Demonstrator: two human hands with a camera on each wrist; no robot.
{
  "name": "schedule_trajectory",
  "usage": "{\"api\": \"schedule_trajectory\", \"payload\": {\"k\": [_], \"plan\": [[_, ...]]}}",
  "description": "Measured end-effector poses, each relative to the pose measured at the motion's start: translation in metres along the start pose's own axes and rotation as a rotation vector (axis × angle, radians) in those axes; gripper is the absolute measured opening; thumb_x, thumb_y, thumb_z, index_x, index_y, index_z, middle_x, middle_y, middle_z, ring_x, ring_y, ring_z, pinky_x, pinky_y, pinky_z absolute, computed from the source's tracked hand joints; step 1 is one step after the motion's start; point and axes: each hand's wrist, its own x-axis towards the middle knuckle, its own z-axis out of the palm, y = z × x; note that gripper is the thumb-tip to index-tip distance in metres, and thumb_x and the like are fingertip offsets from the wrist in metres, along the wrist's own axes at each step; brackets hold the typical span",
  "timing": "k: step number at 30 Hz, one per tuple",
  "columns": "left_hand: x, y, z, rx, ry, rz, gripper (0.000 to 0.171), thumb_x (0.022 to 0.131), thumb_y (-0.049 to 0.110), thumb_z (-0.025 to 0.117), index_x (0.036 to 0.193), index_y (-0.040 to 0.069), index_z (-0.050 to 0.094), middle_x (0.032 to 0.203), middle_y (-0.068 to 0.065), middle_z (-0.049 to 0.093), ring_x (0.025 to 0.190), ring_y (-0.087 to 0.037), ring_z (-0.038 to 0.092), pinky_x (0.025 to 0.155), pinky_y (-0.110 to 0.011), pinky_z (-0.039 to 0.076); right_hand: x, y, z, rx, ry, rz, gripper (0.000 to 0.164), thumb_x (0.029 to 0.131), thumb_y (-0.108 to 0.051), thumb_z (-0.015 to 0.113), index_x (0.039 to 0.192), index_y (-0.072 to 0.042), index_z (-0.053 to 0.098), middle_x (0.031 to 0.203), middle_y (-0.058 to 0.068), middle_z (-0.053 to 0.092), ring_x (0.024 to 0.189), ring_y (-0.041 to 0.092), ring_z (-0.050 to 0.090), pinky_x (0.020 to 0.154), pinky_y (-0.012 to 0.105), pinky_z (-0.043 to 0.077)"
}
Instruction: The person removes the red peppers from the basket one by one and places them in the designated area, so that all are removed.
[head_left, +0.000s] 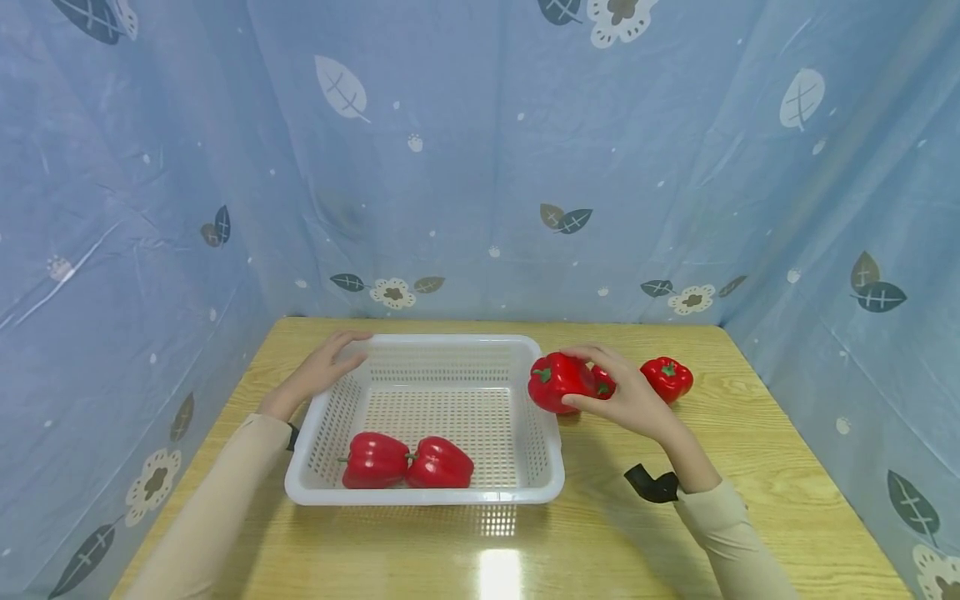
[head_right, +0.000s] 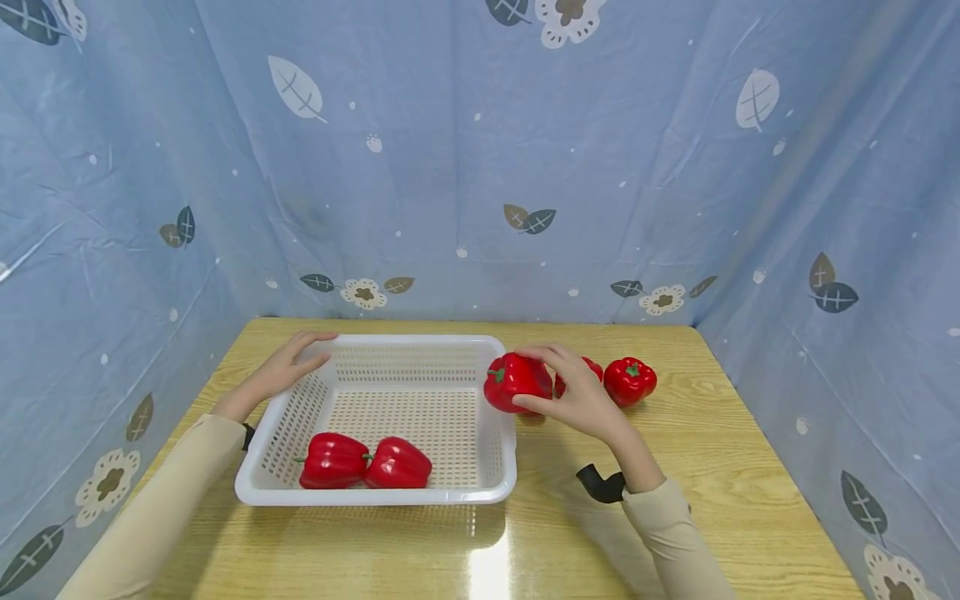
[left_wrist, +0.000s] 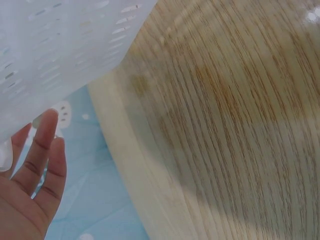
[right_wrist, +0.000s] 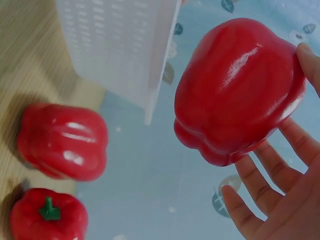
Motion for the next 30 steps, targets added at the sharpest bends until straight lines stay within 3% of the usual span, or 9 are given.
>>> {"api": "schedule_trajectory", "payload": {"k": [5,11,13,17,19,25,30], "plan": [[0.001,0.000,-0.001,-0.016,0.006,0.019,0.050,0.095,0.038,0.051,0.137,0.012,0.044,0.141,-0.017,0.036,0.128,-0.037,0.034,0.097,-0.062,0.034,-0.006,0.008,-0.004,0.017,0.024,0.029,0.065,0.072,-0.027,0.080,0.130,-0.021,0.051,0.128,-0.001,0.051,0.116,0.020,0.049,0.085,0.049,0.051],[0.002,0.000,0.000,-0.010,0.013,0.035,0.050,0.095,0.037,0.051,0.137,0.010,0.044,0.141,-0.017,0.036,0.128,-0.037,0.035,0.098,-0.062,0.034,-0.014,0.020,-0.007,-0.033,0.042,0.024,0.063,0.074,-0.030,0.079,0.130,-0.023,0.051,0.129,-0.003,0.051,0.118,0.018,0.047,0.088,0.050,0.048],[0.001,0.000,0.000,-0.011,0.012,0.038,0.051,0.095,0.037,0.050,0.137,0.010,0.043,0.141,-0.017,0.036,0.128,-0.038,0.034,0.098,-0.063,0.033,-0.017,0.024,-0.008,-0.048,0.045,0.026,0.062,0.074,-0.031,0.078,0.130,-0.023,0.051,0.127,-0.005,0.051,0.116,0.016,0.047,0.086,0.047,0.050],[0.000,-0.002,0.001,-0.018,0.008,0.039,0.050,0.095,0.036,0.050,0.137,0.011,0.043,0.142,-0.017,0.035,0.128,-0.038,0.034,0.097,-0.062,0.034,-0.026,0.031,-0.010,-0.072,0.049,0.062,0.060,0.075,-0.033,0.077,0.129,-0.024,0.052,0.121,-0.005,0.053,0.097,0.015,0.049,0.068,0.030,0.050],[-0.001,-0.003,0.002,-0.015,0.004,0.036,0.050,0.095,0.036,0.050,0.137,0.011,0.043,0.142,-0.017,0.034,0.128,-0.038,0.034,0.095,-0.062,0.036,-0.032,0.034,-0.011,-0.071,0.047,0.092,0.060,0.076,-0.034,0.076,0.129,-0.024,0.052,0.122,-0.003,0.052,0.094,0.016,0.047,0.064,0.029,0.047],[-0.001,-0.003,0.002,-0.010,-0.003,0.021,0.050,0.095,0.039,0.050,0.138,0.014,0.042,0.142,-0.016,0.034,0.128,-0.037,0.034,0.095,-0.061,0.037,-0.047,0.044,-0.014,-0.029,0.063,0.162,0.061,0.076,-0.030,0.077,0.130,-0.020,0.051,0.129,0.005,0.050,0.115,0.025,0.045,0.084,0.051,0.049],[-0.001,-0.001,0.001,-0.012,-0.007,0.014,0.050,0.095,0.039,0.050,0.138,0.015,0.042,0.143,-0.017,0.033,0.128,-0.038,0.033,0.096,-0.062,0.036,-0.055,0.047,-0.019,-0.059,0.073,0.188,0.060,0.076,-0.028,0.077,0.130,-0.020,0.052,0.126,0.004,0.052,0.112,0.023,0.047,0.083,0.040,0.051]]}}
